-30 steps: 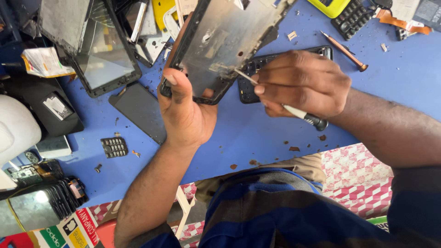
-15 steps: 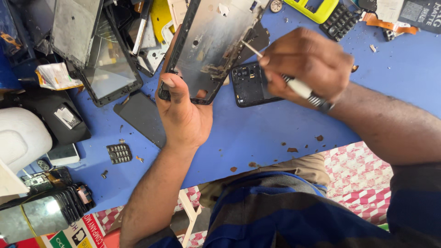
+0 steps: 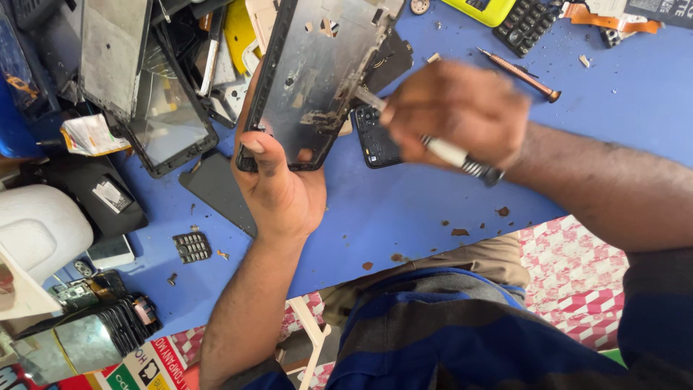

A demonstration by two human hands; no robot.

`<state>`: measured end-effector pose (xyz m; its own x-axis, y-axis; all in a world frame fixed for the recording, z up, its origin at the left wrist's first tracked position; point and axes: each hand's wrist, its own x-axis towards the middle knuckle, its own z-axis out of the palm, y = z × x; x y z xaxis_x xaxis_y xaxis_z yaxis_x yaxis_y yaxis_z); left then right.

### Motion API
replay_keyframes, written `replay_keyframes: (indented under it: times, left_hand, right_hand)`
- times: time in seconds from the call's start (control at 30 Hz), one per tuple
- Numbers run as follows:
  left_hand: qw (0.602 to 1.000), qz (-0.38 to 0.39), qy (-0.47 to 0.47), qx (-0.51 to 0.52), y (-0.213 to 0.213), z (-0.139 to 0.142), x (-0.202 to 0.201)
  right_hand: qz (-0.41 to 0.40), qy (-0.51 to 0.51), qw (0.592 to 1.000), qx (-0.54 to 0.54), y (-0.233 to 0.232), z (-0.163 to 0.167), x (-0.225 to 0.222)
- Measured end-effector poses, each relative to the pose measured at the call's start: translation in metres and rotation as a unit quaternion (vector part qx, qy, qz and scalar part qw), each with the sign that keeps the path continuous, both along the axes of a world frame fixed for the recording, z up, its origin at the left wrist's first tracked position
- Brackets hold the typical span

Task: The person handles a stack of mobile phones, removes a rubber band, and then uses a screwdriver to work on a disassembled phone chassis. The person manipulates various phone parts on a cluttered workbench.

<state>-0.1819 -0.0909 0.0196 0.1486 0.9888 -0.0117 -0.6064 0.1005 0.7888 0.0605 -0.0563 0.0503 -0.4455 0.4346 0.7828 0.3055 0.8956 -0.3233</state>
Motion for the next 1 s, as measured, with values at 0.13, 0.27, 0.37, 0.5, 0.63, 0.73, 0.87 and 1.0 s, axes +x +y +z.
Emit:
replay_keyframes:
  times: [0.13, 0.27, 0.37, 0.5, 0.63, 0.73, 0.87, 1.0]
  left_hand:
    - [1.0, 0.014, -0.003, -0.026, 0.001, 0.001, 0.0]
    - [0.998, 0.009, 0.055, -0.01, 0.001, 0.002, 0.001]
    - [0.995, -0.003, 0.093, -0.022, 0.002, 0.002, 0.0]
    - [0.976, 0.045, 0.183, -0.109, 0.008, 0.005, -0.005]
    - [0.991, -0.003, 0.122, -0.056, 0.017, 0.014, -0.009]
    - [0.993, -0.029, -0.028, -0.109, 0.022, 0.021, -0.012]
    - [0.982, -0.151, -0.103, 0.056, 0.022, 0.018, -0.007]
    - [0.989, -0.11, -0.007, 0.095, 0.011, 0.003, 0.002]
  right_hand:
    - [-0.104, 0.039, 0.994, 0.004, -0.001, -0.005, 0.021]
    - [-0.163, 0.125, 0.972, -0.113, -0.008, -0.011, 0.029]
    - [-0.144, 0.151, 0.946, -0.247, -0.008, -0.014, 0.028]
    - [-0.103, 0.17, 0.915, -0.351, 0.0, -0.016, 0.024]
    - [-0.016, 0.221, 0.877, -0.426, 0.005, -0.019, 0.024]
    - [0.042, 0.306, 0.826, -0.471, 0.006, -0.025, 0.024]
    - [0.043, 0.372, 0.774, -0.511, 0.005, -0.033, 0.018]
    - [0.141, 0.376, 0.747, -0.53, -0.004, -0.036, 0.005]
